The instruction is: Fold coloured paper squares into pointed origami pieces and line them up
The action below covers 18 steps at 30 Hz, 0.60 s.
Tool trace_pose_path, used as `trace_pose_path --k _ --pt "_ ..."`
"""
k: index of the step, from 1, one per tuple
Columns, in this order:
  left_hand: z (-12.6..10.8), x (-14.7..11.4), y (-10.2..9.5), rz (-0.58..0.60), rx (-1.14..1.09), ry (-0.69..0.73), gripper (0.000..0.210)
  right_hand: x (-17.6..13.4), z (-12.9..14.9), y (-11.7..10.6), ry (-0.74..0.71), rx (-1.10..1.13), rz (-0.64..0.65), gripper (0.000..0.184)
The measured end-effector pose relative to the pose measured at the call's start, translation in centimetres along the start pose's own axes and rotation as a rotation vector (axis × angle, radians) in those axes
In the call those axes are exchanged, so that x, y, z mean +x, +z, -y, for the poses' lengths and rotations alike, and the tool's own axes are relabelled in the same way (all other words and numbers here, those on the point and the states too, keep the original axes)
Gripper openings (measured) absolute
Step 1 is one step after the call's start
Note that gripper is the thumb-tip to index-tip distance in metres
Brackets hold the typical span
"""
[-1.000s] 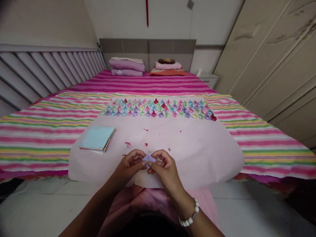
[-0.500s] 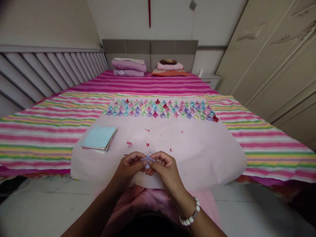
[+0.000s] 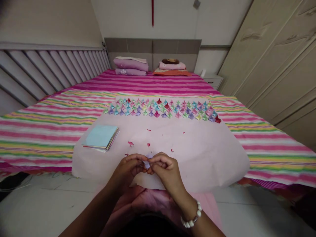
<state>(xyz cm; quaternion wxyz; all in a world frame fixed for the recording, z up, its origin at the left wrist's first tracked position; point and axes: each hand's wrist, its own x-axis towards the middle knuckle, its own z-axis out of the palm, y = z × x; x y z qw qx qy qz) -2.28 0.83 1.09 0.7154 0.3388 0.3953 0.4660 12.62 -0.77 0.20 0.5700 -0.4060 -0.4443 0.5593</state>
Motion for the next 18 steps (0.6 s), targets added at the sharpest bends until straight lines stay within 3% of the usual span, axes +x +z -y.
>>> trace_pose_path --k 10,15,18 --pt "-0.5 -0.4 -0.6 -0.011 0.218 0.061 0.019 -0.4 0.6 -0.1 -0.004 -0.074 0.096 0.011" --pt "-1.1 -0.5 -0.1 -0.048 0.212 0.121 0.026 -0.2 0.3 0.1 0.048 -0.050 -0.032 0.031" --pt "-1.0 -0.4 -0.1 -0.052 0.214 0.127 0.032 0.1 0.3 0.2 0.062 -0.048 -0.037 0.039"
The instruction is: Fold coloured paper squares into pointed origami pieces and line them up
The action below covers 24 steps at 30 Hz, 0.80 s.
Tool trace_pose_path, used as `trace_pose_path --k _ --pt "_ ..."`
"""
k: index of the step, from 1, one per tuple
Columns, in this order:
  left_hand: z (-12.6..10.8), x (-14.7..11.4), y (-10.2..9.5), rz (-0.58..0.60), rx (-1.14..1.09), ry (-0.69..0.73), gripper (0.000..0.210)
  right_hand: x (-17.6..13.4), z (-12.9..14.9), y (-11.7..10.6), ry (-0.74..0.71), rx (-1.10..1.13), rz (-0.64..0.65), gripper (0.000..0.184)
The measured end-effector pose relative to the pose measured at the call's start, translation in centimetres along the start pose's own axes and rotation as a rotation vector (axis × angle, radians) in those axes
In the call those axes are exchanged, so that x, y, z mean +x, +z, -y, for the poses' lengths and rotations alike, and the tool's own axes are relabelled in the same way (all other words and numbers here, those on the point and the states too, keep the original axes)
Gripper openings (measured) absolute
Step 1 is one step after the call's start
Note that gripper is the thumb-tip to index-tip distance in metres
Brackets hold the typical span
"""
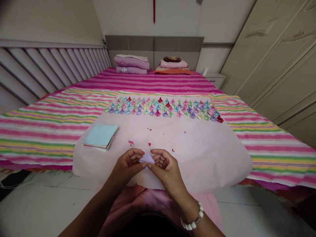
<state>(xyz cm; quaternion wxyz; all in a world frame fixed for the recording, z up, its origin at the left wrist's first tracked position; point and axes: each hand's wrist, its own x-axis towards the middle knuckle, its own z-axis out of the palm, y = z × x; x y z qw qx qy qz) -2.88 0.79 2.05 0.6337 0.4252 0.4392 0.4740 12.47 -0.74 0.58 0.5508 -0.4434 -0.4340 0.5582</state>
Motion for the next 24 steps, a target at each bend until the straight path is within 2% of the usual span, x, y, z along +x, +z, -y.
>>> trace_pose_path --k 6,12,15,18,21,24 --pt "0.0 0.0 -0.6 0.040 0.111 0.022 0.036 0.2 0.1 0.0 0.038 0.034 -0.006 0.043" --pt "-0.5 0.4 -1.4 0.116 0.073 -0.045 0.041 0.2 -0.1 -0.5 0.080 0.112 0.004 0.055" --pt "-0.3 0.5 -1.4 0.083 0.036 -0.042 0.042 0.3 -0.2 -0.5 0.080 0.140 -0.008 0.054" --pt "0.5 0.4 -0.7 0.011 -0.029 -0.061 0.047 0.4 -0.2 -0.3 0.058 0.166 -0.072 0.054" --pt "1.3 0.1 0.2 0.014 -0.064 -0.128 0.035 0.4 -0.3 0.0 0.029 0.156 -0.126 0.053" --pt "1.6 -0.2 0.5 0.015 -0.160 -0.190 0.029 0.3 -0.3 -0.2 0.024 0.129 -0.081 0.047"
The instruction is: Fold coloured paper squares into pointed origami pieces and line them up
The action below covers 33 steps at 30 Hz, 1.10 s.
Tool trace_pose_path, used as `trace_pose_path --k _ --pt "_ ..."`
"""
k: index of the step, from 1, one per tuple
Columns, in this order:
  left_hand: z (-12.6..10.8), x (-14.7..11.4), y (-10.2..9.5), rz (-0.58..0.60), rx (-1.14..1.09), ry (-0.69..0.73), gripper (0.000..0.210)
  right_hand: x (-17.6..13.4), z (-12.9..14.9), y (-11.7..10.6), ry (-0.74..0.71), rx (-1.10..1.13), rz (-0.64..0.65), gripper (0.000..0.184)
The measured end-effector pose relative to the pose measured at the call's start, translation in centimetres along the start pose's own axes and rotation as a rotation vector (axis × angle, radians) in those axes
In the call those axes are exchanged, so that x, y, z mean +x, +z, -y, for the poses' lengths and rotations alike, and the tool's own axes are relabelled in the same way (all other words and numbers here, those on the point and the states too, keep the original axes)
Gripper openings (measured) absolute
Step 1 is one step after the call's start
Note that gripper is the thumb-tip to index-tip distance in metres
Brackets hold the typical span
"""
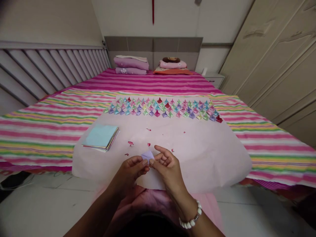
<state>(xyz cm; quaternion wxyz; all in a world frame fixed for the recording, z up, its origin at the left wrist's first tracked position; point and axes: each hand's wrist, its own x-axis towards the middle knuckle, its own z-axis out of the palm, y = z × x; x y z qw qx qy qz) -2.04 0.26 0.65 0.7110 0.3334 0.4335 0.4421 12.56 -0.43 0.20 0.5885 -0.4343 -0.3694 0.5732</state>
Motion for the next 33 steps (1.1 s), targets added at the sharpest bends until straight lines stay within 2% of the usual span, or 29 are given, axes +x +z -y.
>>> trace_pose_path --k 4,10,12,15,17,20,24,28,33 --pt "-0.4 -0.2 -0.5 0.093 -0.182 -0.093 0.028 0.0 0.0 -0.8 -0.002 0.054 0.168 0.047" --pt "-0.1 -0.5 -1.1 0.385 -0.455 -0.377 0.023 0.0 0.2 -0.8 0.098 0.126 0.321 0.031" --pt "0.3 -0.6 -1.1 0.436 -0.515 -0.448 0.023 0.0 0.2 -0.6 0.133 0.169 0.357 0.024" --pt "0.6 -0.6 -0.9 0.464 -0.502 -0.493 0.023 0.1 0.2 -0.3 0.139 0.195 0.340 0.017" --pt "0.5 -0.6 -0.8 0.435 -0.389 -0.458 0.025 0.1 0.4 -0.3 0.133 0.201 0.340 0.015" --pt "0.0 -0.4 -1.0 0.320 -0.131 -0.285 0.030 0.3 0.6 -0.4 0.143 0.182 0.325 0.018" --pt "-1.3 -0.3 -1.7 0.104 0.068 -0.031 0.033 0.6 0.7 -0.8 0.133 0.099 0.171 0.024" --pt "-2.2 -0.6 -1.8 0.099 0.176 0.059 0.030 0.6 0.3 -0.7 0.155 0.061 0.200 0.023" --pt "-1.7 -0.6 -0.8 0.031 0.271 0.155 0.017 0.3 0.3 0.0 0.161 0.056 0.206 0.023"
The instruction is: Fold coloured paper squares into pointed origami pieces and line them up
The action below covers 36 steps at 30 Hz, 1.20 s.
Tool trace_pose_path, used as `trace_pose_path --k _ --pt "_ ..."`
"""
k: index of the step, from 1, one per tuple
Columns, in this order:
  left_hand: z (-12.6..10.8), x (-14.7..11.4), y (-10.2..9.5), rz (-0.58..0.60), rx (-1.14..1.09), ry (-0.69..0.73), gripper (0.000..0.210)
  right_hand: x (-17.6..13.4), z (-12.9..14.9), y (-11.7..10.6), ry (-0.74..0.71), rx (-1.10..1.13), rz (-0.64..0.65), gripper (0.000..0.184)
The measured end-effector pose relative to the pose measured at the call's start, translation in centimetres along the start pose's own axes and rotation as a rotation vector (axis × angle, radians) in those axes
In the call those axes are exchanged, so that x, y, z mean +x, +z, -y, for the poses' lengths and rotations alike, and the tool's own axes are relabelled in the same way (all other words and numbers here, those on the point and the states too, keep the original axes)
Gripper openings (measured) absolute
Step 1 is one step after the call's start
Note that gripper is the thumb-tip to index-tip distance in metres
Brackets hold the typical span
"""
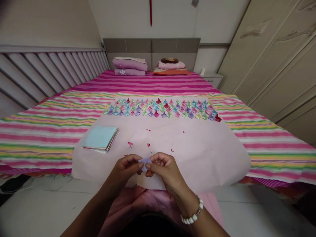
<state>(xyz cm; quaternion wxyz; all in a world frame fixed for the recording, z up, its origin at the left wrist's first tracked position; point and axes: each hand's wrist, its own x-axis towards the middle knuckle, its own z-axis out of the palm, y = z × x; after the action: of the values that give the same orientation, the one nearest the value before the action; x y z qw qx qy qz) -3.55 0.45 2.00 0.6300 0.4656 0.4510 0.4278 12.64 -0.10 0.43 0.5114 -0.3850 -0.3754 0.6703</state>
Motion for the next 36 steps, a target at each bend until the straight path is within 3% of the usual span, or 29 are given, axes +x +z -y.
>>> trace_pose_path --k 12,21,26,31,36 --pt "0.6 -0.3 0.8 -0.076 -0.136 0.026 0.006 -0.7 0.1 0.9 -0.027 -0.005 -0.076 0.015" --pt "1.1 -0.1 0.4 0.013 -0.159 0.068 0.013 -0.5 0.3 0.8 -0.056 0.035 -0.087 0.007" --pt "0.3 -0.2 0.6 -0.001 -0.079 0.054 0.012 -0.5 0.4 0.6 -0.063 0.009 -0.057 0.006" --pt "-0.9 0.1 0.9 0.032 -0.042 0.102 0.014 -0.1 1.1 0.5 -0.068 0.028 -0.024 0.019" --pt "-1.6 1.6 0.9 0.036 0.003 0.163 0.018 1.5 1.9 0.4 -0.110 -0.013 -0.072 0.030"
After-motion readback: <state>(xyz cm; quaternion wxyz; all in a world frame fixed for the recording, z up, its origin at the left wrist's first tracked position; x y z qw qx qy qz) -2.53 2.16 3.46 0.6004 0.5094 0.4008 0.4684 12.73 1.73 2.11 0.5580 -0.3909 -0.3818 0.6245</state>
